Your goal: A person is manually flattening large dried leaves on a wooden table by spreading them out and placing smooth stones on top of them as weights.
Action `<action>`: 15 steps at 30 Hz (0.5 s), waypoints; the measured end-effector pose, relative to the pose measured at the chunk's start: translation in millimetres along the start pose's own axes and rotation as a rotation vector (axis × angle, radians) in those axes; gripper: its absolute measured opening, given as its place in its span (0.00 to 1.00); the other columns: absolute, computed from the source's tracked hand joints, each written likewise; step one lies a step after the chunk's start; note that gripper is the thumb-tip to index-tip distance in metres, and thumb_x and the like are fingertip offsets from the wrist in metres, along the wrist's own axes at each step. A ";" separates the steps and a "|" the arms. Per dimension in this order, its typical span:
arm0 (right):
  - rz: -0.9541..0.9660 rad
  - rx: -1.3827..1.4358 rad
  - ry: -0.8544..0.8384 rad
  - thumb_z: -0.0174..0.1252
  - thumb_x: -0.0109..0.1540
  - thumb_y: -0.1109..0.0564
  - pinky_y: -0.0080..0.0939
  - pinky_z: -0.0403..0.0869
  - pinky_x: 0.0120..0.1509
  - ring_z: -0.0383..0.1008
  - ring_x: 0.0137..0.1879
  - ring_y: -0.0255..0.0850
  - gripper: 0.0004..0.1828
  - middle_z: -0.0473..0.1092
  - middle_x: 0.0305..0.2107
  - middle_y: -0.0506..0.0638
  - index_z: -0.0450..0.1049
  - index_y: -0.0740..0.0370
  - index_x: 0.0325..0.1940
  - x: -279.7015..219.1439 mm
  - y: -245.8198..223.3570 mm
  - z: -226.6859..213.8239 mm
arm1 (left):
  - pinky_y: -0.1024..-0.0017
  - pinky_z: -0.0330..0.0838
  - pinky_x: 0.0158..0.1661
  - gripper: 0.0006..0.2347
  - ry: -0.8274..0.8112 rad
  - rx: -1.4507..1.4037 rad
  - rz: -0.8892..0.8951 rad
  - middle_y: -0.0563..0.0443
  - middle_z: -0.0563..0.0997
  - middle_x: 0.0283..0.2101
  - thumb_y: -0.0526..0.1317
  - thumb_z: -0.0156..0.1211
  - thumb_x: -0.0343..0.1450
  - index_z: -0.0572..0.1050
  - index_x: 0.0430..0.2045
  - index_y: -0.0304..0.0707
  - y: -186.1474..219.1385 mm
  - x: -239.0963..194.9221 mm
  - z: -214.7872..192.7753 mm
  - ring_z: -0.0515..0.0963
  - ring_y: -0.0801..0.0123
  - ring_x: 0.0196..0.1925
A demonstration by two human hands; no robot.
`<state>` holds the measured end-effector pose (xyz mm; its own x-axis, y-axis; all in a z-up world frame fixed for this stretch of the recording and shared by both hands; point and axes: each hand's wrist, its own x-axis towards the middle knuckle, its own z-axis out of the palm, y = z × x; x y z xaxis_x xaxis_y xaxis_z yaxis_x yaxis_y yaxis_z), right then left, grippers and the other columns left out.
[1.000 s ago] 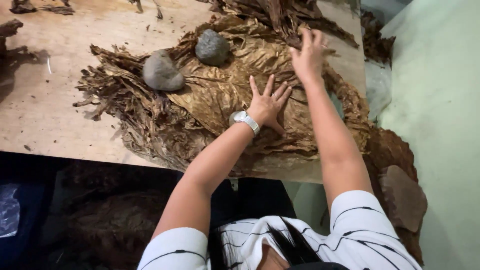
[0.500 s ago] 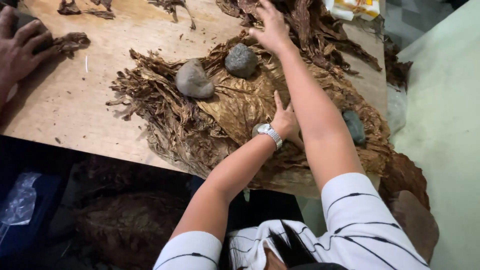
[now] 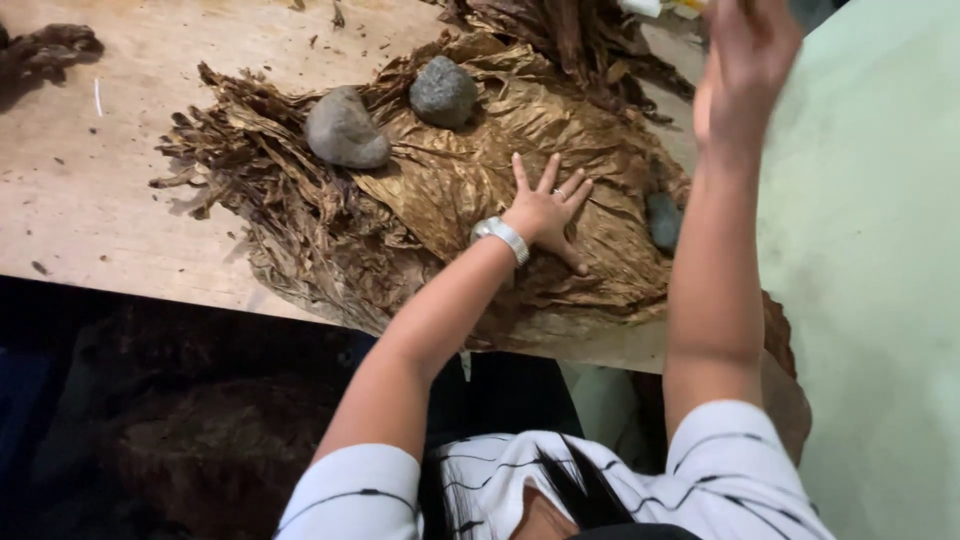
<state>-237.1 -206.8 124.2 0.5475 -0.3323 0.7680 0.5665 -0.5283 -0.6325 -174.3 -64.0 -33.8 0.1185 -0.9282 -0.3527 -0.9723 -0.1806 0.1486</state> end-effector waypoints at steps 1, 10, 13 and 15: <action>-0.002 -0.004 -0.001 0.59 0.74 0.50 0.45 0.53 0.49 0.49 0.38 0.40 0.10 0.54 0.29 0.43 0.73 0.59 0.46 -16.9 -18.5 -0.4 | 0.12 0.21 0.57 0.62 0.004 0.000 0.003 0.58 0.30 0.80 0.83 0.44 0.51 0.29 0.75 0.51 -1.8 -8.5 -11.4 0.21 0.43 0.78; 0.076 -0.181 -0.221 0.57 0.71 0.54 0.47 0.71 0.81 0.68 0.70 0.44 0.13 0.69 0.57 0.47 0.75 0.65 0.55 -145.2 -97.4 27.7 | 0.65 0.60 0.37 0.12 0.986 -1.241 0.057 0.61 0.63 0.29 0.46 0.33 0.78 0.56 0.23 0.53 -56.3 50.9 -2.3 0.59 0.73 0.34; 0.053 -0.305 -0.387 0.58 0.68 0.53 0.58 0.72 0.73 0.72 0.65 0.54 0.15 0.72 0.53 0.59 0.76 0.67 0.53 -164.7 -106.7 52.9 | 0.61 0.37 0.73 0.42 0.806 -1.877 -0.025 0.46 0.47 0.78 0.65 0.42 0.67 0.49 0.73 0.35 -43.7 -8.3 -37.8 0.46 0.61 0.80; 0.160 -0.091 -0.648 0.62 0.66 0.55 0.56 0.63 0.79 0.64 0.73 0.52 0.18 0.68 0.60 0.56 0.75 0.63 0.60 -179.1 -102.5 62.9 | 0.67 0.82 0.41 0.18 0.972 -1.975 -0.090 0.39 0.86 0.41 0.38 0.72 0.61 0.73 0.41 0.32 -57.1 -0.8 -28.5 0.87 0.57 0.40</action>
<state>-354.4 -44.0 45.1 0.8952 0.1095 0.4320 0.4095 -0.5845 -0.7005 -113.2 -62.2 -15.7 0.7853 -0.6156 -0.0661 0.3544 0.3594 0.8633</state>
